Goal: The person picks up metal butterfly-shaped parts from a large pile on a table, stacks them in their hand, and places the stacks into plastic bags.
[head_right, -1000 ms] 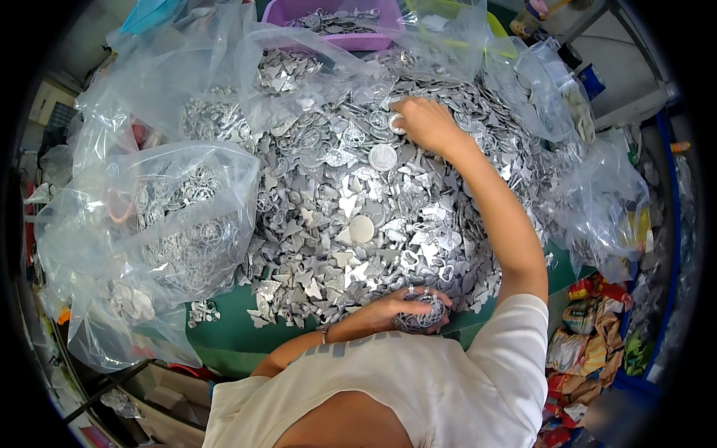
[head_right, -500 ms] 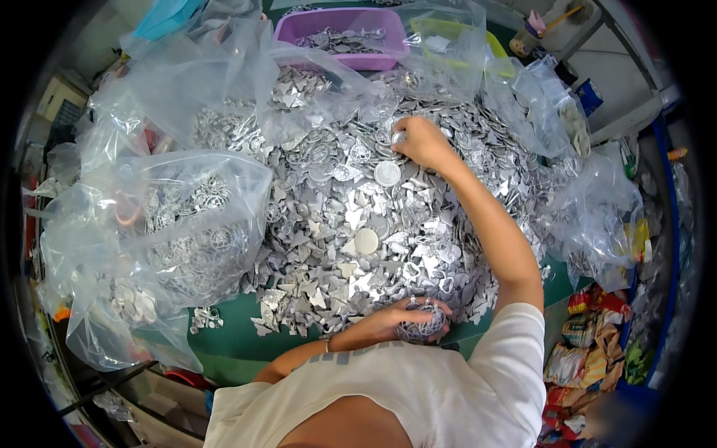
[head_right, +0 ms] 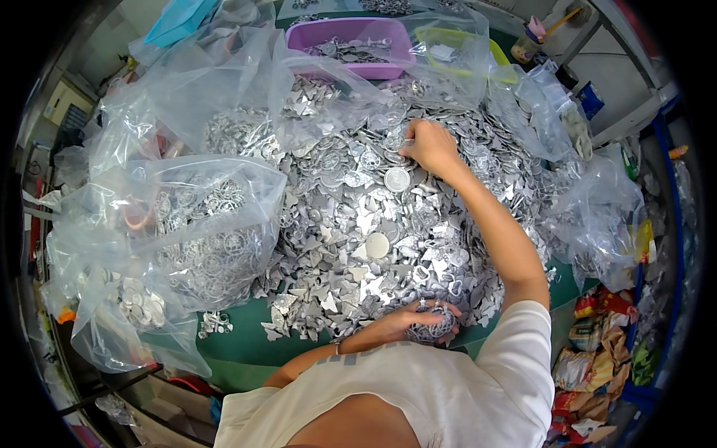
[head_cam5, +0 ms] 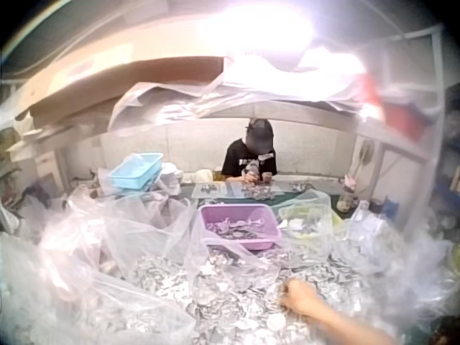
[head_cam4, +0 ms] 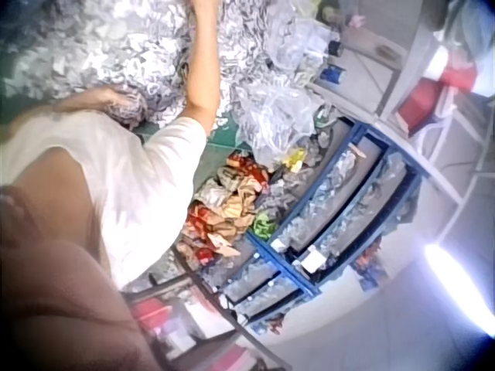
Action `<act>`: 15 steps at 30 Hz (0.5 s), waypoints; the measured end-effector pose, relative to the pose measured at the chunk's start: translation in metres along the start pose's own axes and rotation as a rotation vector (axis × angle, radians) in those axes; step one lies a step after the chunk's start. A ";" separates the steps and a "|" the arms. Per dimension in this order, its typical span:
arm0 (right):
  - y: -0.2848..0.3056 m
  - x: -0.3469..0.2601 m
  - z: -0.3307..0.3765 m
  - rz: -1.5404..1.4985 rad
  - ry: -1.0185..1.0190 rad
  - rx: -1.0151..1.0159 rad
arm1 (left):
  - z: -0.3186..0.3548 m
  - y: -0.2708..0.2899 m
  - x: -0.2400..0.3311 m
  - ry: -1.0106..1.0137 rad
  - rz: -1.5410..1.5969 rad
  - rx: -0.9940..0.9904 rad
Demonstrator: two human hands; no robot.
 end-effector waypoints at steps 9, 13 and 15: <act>0.009 0.050 -0.005 -0.791 -0.012 -0.011 | 0.002 -0.003 0.003 0.009 -0.014 0.019; 0.015 0.051 0.011 -0.998 -0.278 -0.211 | 0.003 -0.004 0.005 0.011 -0.009 0.034; 0.008 0.059 0.011 -0.932 -0.303 -0.252 | 0.002 -0.003 0.004 0.021 -0.018 0.038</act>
Point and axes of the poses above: each hand's wrist, its own z-axis away from the middle knuckle, its own y-axis out of the back of the hand, x = y × z, the point moved 7 cm from there along -z, towards the middle knuckle, and after that the axes turned 6 degrees about -y, right-handed, at the moved point
